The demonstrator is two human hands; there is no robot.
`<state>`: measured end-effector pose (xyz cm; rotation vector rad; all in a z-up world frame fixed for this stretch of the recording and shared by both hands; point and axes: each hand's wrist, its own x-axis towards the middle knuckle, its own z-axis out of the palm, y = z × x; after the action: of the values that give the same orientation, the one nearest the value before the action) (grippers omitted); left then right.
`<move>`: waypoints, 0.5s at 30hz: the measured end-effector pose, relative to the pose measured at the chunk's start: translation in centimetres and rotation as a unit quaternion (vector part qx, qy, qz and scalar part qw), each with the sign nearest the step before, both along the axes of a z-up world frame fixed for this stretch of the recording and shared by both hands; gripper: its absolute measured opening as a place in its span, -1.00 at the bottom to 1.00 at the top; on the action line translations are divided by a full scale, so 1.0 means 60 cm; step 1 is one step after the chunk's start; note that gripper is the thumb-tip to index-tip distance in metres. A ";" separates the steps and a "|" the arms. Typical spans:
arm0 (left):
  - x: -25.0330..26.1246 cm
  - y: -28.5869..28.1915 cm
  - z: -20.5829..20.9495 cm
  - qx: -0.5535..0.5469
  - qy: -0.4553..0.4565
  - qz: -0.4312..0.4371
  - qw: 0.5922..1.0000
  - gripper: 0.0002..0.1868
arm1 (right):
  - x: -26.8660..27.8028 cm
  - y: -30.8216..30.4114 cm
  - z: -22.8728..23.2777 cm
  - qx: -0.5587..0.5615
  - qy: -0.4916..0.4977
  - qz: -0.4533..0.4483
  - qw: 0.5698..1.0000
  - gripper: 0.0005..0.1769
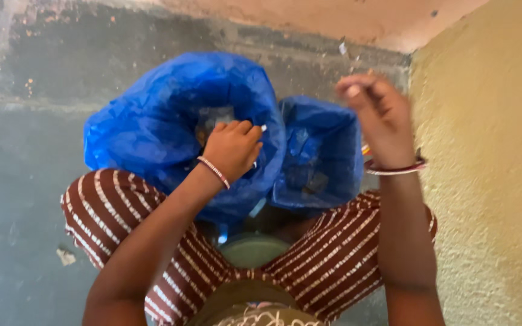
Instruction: The person sits on the floor and sorts through a blue plastic bag, separating small pieces of paper and plastic into a smaller blue bin. The person handles items one at a time and places them into the bin, then ties the bag closed.
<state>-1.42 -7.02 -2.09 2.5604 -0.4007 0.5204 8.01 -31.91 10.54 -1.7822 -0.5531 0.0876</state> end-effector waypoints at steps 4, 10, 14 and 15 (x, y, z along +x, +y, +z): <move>0.010 -0.063 -0.036 -0.018 0.040 -0.098 0.994 -0.86 | -0.013 -0.029 0.028 -0.102 -0.180 -0.078 0.975 -0.90; 0.044 -0.166 -0.127 0.043 0.125 -0.158 0.979 -0.80 | 0.000 -0.032 0.039 -0.140 -0.254 -0.089 0.953 -0.92; 0.121 -0.256 -0.283 0.166 0.381 -0.118 0.902 -0.67 | -0.001 -0.040 0.043 -0.126 -0.281 -0.073 0.949 -0.95; 0.137 -0.278 -0.306 0.183 0.402 -0.095 0.892 -0.65 | -0.006 -0.043 0.042 -0.124 -0.271 -0.068 0.952 -0.95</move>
<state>6.80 -23.69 -20.43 2.7534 -0.4543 -0.7514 7.65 -34.49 13.03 -2.0914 -0.8337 -0.4604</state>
